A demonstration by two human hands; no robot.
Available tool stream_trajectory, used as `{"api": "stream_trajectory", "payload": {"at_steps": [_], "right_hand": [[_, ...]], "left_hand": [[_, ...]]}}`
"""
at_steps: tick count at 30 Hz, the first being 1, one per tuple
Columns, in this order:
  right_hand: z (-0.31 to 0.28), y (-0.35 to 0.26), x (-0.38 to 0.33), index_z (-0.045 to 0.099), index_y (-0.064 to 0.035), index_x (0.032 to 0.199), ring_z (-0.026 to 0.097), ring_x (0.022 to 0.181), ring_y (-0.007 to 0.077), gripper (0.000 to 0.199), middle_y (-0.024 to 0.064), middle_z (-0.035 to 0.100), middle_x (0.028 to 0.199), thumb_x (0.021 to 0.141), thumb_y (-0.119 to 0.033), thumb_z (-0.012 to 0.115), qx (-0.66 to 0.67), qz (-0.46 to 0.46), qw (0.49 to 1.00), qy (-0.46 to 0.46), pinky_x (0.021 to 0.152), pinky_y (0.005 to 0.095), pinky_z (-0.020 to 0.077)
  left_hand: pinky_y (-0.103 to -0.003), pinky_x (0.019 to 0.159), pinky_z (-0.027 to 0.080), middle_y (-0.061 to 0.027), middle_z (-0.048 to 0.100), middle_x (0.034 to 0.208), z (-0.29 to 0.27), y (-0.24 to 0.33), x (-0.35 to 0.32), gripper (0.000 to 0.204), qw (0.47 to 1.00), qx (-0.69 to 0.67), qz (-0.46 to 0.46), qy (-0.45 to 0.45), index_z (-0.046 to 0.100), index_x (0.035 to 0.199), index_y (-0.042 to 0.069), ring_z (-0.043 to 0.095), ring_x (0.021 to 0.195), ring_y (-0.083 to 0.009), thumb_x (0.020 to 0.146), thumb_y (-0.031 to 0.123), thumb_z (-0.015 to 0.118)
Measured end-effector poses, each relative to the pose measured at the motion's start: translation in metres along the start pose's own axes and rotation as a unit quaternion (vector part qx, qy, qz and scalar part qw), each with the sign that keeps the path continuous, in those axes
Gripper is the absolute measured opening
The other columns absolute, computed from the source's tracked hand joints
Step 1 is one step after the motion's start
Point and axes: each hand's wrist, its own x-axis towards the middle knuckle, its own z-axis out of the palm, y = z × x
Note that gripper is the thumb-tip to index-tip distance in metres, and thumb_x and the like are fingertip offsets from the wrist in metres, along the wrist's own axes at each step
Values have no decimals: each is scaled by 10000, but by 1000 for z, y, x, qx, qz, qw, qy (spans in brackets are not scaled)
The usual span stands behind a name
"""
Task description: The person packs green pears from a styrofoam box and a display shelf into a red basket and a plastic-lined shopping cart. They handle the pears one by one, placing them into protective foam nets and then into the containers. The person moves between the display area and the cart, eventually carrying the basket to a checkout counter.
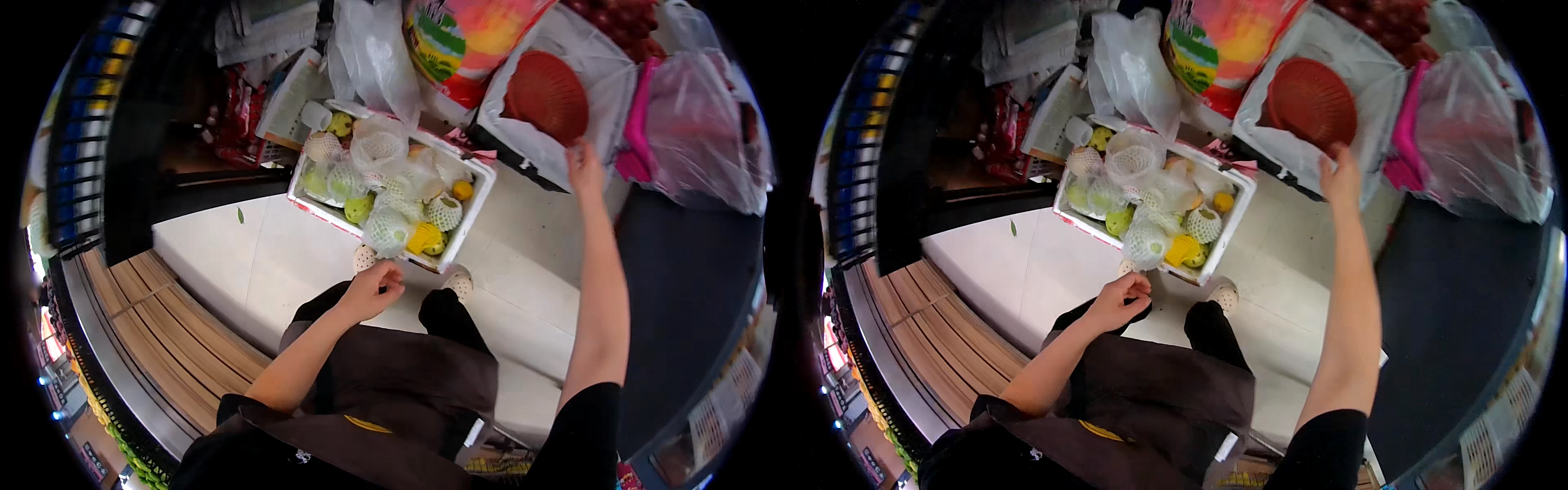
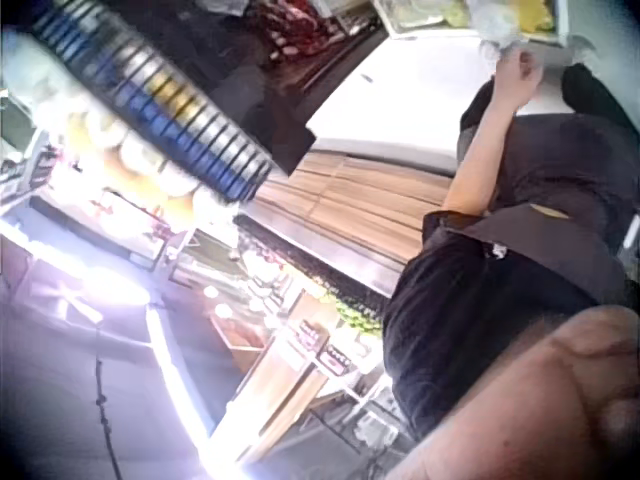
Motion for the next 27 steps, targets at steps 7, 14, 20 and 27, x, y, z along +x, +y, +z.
{"api": "stream_trajectory", "payload": {"at_steps": [7, 14, 20, 27], "right_hand": [[109, 44, 109, 408, -5, 1237, 512, 1059, 356, 681, 256, 532, 1116, 713, -383, 626, -110, 56, 981, -147, 875, 397, 414], [181, 166, 150, 469, -17, 1215, 475, 1125, 343, 659, 231, 482, 1212, 672, -352, 633, -214, 3, 901, -377, 920, 376, 397], [198, 99, 147, 601, -145, 1085, 538, 1049, 308, 353, 164, 565, 1113, 769, -283, 527, -275, -108, 863, -411, 896, 414, 412], [195, 83, 146, 597, 1, 927, 612, 831, 361, 261, 204, 619, 916, 823, -168, 427, -335, -208, 884, -251, 722, 467, 492]], "left_hand": [[-368, 877, 386, -150, 435, 1088, -40, -36, 126, 362, 951, 267, 153, 26, 461, 1008, 63, 442, 1027, -331, 685, 54, 623], [-408, 916, 375, -146, 286, 1314, -49, -51, 227, 728, 843, 467, 267, -12, 404, 1229, 163, 362, 1120, -348, 592, 148, 758], [-428, 941, 368, -162, 285, 1332, -61, -32, 224, 798, 817, 520, 202, -147, 366, 1278, 211, 370, 1139, -365, 588, 178, 765], [-431, 908, 396, -178, 408, 1235, -65, -29, 232, 890, 796, 556, 198, -132, 310, 1315, 232, 439, 1088, -382, 554, 211, 770]]}}
